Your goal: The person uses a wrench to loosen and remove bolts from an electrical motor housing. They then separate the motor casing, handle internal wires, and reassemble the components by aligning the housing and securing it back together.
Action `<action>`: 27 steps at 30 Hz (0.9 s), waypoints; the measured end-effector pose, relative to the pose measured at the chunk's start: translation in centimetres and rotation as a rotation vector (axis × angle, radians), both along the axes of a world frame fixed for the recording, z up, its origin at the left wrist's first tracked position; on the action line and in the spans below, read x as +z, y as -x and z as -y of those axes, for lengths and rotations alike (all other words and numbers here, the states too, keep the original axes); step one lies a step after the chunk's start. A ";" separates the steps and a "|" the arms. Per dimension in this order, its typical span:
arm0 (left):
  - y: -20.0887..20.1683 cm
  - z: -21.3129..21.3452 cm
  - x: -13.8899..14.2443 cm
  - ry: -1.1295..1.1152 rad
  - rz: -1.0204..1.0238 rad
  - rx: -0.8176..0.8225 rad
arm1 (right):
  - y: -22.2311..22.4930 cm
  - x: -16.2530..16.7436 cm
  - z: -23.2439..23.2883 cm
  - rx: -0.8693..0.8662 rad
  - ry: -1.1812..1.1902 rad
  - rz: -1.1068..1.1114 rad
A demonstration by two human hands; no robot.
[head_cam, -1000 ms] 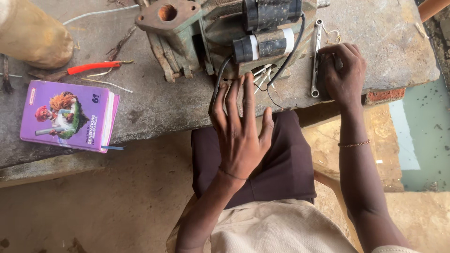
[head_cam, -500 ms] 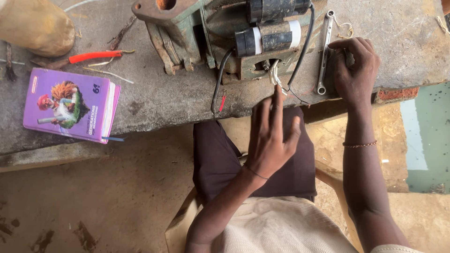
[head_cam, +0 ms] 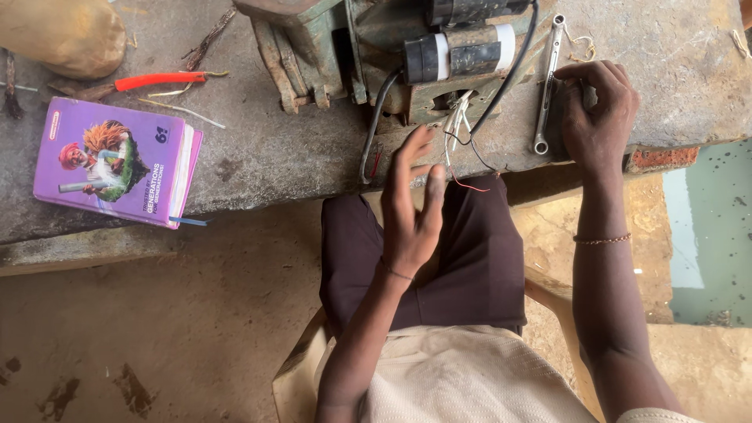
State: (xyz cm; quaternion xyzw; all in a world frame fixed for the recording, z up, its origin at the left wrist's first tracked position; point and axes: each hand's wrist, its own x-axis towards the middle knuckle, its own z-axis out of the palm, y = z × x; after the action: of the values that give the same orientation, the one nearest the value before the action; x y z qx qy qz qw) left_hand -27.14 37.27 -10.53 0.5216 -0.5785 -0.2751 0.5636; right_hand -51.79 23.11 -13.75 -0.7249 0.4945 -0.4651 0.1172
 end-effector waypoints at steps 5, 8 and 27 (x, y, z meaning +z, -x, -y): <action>1.9 1.3 -0.3 0.002 -0.016 -0.083 | -0.2 0.2 -0.2 0.007 0.009 0.006; 3.3 0.7 -0.4 -0.007 0.045 -0.075 | -0.3 0.2 -0.1 0.015 0.025 -0.010; 1.1 0.5 -0.4 -0.066 -0.332 -0.156 | -1.2 1.1 -0.8 -0.002 0.008 -0.015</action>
State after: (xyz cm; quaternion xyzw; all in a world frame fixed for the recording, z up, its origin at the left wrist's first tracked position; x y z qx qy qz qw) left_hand -28.28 36.78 -10.98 0.4408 -0.5070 -0.4189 0.6108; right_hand -50.61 23.95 -12.70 -0.7285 0.4941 -0.4617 0.1099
